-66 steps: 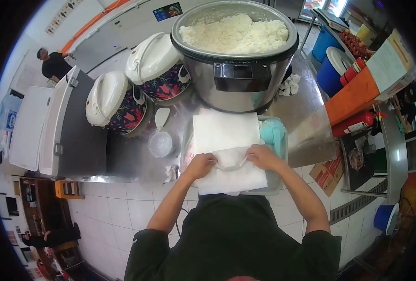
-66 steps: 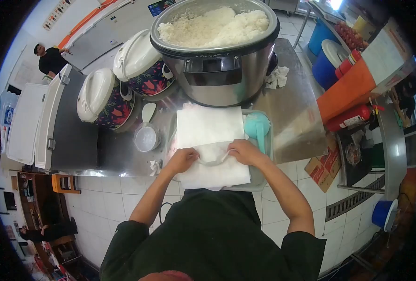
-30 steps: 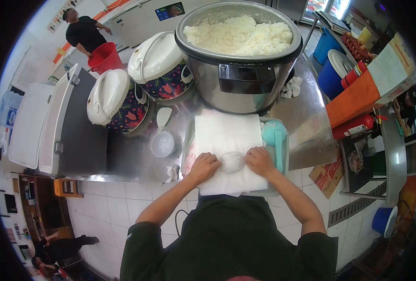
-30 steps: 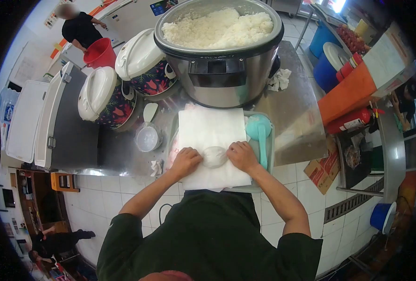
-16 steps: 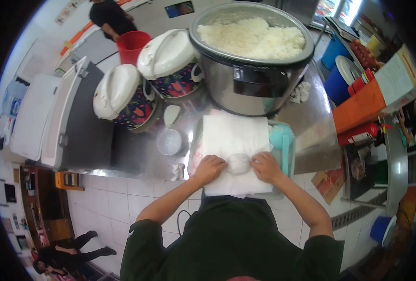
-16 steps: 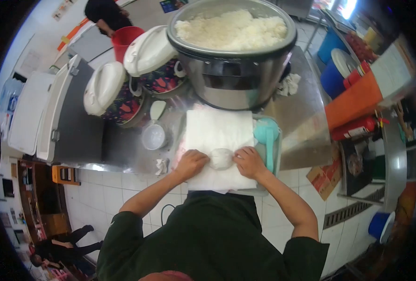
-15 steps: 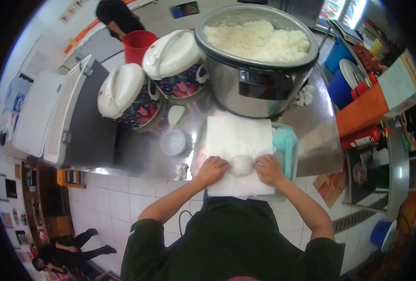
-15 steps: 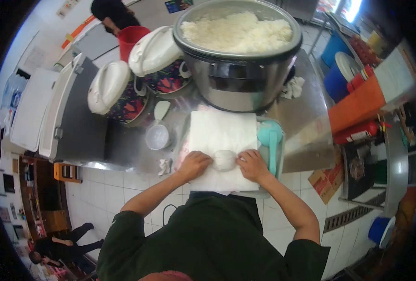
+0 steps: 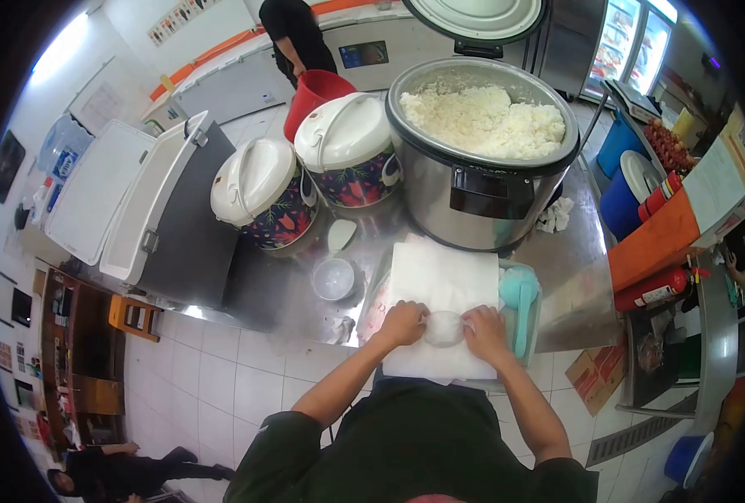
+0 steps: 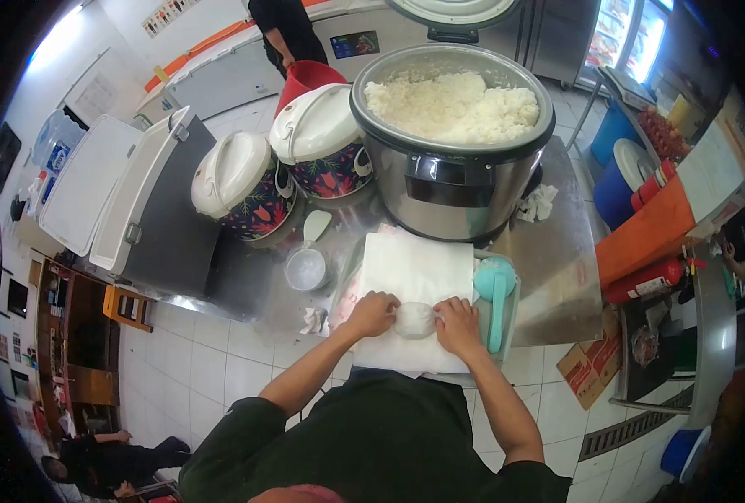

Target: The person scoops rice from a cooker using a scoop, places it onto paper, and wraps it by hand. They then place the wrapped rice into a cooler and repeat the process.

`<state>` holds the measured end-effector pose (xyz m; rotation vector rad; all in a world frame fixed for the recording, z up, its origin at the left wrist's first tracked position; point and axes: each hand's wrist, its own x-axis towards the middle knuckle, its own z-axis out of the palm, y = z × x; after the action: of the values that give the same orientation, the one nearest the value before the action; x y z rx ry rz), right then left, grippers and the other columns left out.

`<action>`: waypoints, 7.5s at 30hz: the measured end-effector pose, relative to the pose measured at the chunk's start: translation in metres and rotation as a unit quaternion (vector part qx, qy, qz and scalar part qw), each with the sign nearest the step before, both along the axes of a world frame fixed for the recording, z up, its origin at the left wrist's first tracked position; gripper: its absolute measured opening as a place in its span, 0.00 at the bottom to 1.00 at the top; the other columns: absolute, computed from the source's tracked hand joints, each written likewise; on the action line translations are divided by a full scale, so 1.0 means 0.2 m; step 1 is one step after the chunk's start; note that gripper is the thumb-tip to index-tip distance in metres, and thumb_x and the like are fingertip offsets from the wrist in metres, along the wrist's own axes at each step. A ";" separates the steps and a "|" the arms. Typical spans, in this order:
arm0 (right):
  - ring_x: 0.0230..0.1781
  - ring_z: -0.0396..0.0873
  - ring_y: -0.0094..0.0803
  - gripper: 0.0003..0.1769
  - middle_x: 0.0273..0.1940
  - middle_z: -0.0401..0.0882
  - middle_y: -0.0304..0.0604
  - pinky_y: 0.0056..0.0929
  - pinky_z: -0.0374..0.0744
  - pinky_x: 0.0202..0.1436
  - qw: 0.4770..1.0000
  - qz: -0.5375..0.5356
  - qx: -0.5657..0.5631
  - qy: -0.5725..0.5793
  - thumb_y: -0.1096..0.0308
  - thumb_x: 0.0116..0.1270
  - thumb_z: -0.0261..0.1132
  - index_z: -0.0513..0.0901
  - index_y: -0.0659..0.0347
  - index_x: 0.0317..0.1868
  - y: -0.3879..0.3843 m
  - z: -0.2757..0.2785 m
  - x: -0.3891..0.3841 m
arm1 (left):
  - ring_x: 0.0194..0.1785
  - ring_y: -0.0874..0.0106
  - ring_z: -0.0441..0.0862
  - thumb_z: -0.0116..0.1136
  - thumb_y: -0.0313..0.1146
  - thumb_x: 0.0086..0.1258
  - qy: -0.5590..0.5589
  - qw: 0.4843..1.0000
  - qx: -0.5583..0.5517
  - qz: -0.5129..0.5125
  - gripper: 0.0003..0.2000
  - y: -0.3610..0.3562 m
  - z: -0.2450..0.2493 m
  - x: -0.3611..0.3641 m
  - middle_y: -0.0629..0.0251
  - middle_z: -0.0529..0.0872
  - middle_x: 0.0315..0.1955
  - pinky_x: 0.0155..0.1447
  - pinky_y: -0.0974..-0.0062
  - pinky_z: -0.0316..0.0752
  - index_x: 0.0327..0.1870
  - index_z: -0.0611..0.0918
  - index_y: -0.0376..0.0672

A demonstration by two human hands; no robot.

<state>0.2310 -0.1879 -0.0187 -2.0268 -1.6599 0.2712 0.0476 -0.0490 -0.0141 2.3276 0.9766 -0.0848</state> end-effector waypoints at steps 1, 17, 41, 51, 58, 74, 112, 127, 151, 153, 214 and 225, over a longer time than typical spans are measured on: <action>0.44 0.75 0.41 0.11 0.35 0.79 0.41 0.41 0.67 0.52 1.000 0.002 0.028 -0.002 0.69 0.57 0.64 0.81 0.55 0.42 -0.01 -0.01 0.00 | 0.45 0.58 0.80 0.63 0.29 0.58 -0.059 0.997 0.038 -0.029 0.13 0.00 -0.02 -0.02 0.61 0.86 0.39 0.51 0.60 0.75 0.45 0.82 0.44; 0.44 0.78 0.24 0.06 0.42 0.79 0.37 0.26 0.78 0.51 0.465 0.106 0.202 0.855 0.73 0.72 0.58 0.73 0.58 0.47 0.02 0.34 -0.27 | 0.51 0.69 0.83 0.66 0.31 0.65 -0.575 0.493 -0.636 0.151 0.15 -0.25 0.24 0.01 0.61 0.84 0.48 0.55 0.67 0.81 0.51 0.79 0.39; 0.33 0.78 0.38 0.08 0.37 0.78 0.53 0.31 0.78 0.39 0.830 0.069 0.484 0.269 0.83 0.68 0.56 0.72 0.64 0.45 0.22 0.35 -0.40 | 0.49 0.76 0.78 0.61 0.43 0.71 -0.524 0.749 -0.315 0.255 0.23 -0.30 0.62 -0.05 0.62 0.82 0.45 0.54 0.77 0.73 0.57 0.75 0.32; 0.65 0.70 0.43 0.28 0.61 0.72 0.54 0.36 0.65 0.70 0.695 0.087 0.176 0.692 0.78 0.59 0.52 0.68 0.74 0.63 0.16 0.45 -0.60 | 0.45 0.76 0.79 0.67 0.38 0.65 -0.503 0.791 -0.160 0.309 0.23 -0.21 0.55 -0.26 0.62 0.82 0.43 0.49 0.77 0.76 0.56 0.75 0.34; 0.69 0.65 0.44 0.24 0.64 0.69 0.59 0.40 0.60 0.73 0.748 0.042 0.163 0.641 0.75 0.69 0.51 0.67 0.74 0.64 0.30 0.53 -1.01 | 0.46 0.75 0.79 0.69 0.33 0.62 -0.589 0.724 -0.143 0.329 0.21 -0.18 0.57 -0.60 0.63 0.82 0.42 0.49 0.76 0.76 0.53 0.75 0.37; 0.61 0.73 0.35 0.42 0.60 0.72 0.50 0.35 0.73 0.64 0.709 0.392 0.098 0.577 0.82 0.53 0.74 0.63 0.70 0.67 1.03 1.08 -2.47 | 0.51 0.73 0.72 0.59 0.58 0.67 -0.647 0.656 0.178 0.345 0.34 0.27 1.04 -2.20 0.59 0.72 0.52 0.56 0.75 0.70 0.60 0.67 0.36; 0.54 0.78 0.49 0.39 0.56 0.77 0.56 0.42 0.78 0.53 0.759 0.401 -0.484 -0.168 0.48 0.60 0.69 0.71 0.69 0.62 3.34 0.61 -2.78 | 0.65 0.51 0.69 0.48 0.62 0.69 -0.348 0.373 -0.399 0.762 0.37 0.50 -0.90 -4.35 0.51 0.66 0.68 0.68 0.49 0.60 0.74 0.58 0.52; 0.51 0.81 0.45 0.30 0.52 0.82 0.53 0.41 0.77 0.56 0.927 0.358 -0.039 -0.102 0.62 0.67 0.63 0.69 0.60 0.67 2.49 1.90 -2.91 | 0.53 0.57 0.78 0.50 0.57 0.70 -0.221 0.542 -0.456 0.671 0.32 0.40 -0.99 -4.37 0.52 0.75 0.61 0.53 0.55 0.72 0.70 0.64 0.50; 0.59 0.75 0.51 0.38 0.57 0.76 0.59 0.46 0.72 0.63 0.887 -0.461 0.006 -0.002 0.60 0.57 0.70 0.68 0.60 0.67 -0.22 0.20 -0.07 | 0.58 0.61 0.77 0.52 0.51 0.73 -0.071 0.909 -0.383 -0.152 0.28 0.19 -0.79 -2.59 0.59 0.78 0.60 0.60 0.59 0.74 0.67 0.72 0.41; 0.57 0.75 0.53 0.36 0.55 0.77 0.59 0.47 0.73 0.61 0.869 -0.492 -0.052 0.010 0.61 0.60 0.69 0.67 0.59 0.67 -0.19 0.16 0.01 | 0.63 0.58 0.72 0.50 0.53 0.74 -0.043 0.894 -0.397 -0.204 0.25 0.09 -0.31 -2.01 0.60 0.76 0.61 0.64 0.54 0.67 0.63 0.75 0.45; 0.39 0.84 0.39 0.20 0.39 0.83 0.41 0.37 0.80 0.37 0.861 0.085 -0.080 -0.494 0.67 0.65 0.59 0.78 0.43 0.58 1.56 1.60 1.05 | 0.80 0.52 0.41 0.74 0.35 0.53 -0.479 0.864 -0.117 0.106 0.52 0.31 0.44 0.45 0.43 0.41 0.76 0.77 0.58 0.45 0.77 0.52 0.42; 0.38 0.85 0.48 0.12 0.36 0.85 0.53 0.41 0.82 0.40 0.906 0.076 -0.266 -0.321 0.70 0.53 0.62 0.86 0.61 0.37 1.35 1.69 0.64 | 0.80 0.52 0.39 0.74 0.35 0.55 -0.489 0.858 -0.140 0.075 0.50 0.36 0.42 0.42 0.42 0.39 0.76 0.77 0.59 0.45 0.77 0.52 0.43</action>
<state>0.3592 0.0818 0.3195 -2.5777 -2.3523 0.1147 0.1313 0.0222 0.0707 1.6436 0.5383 0.8779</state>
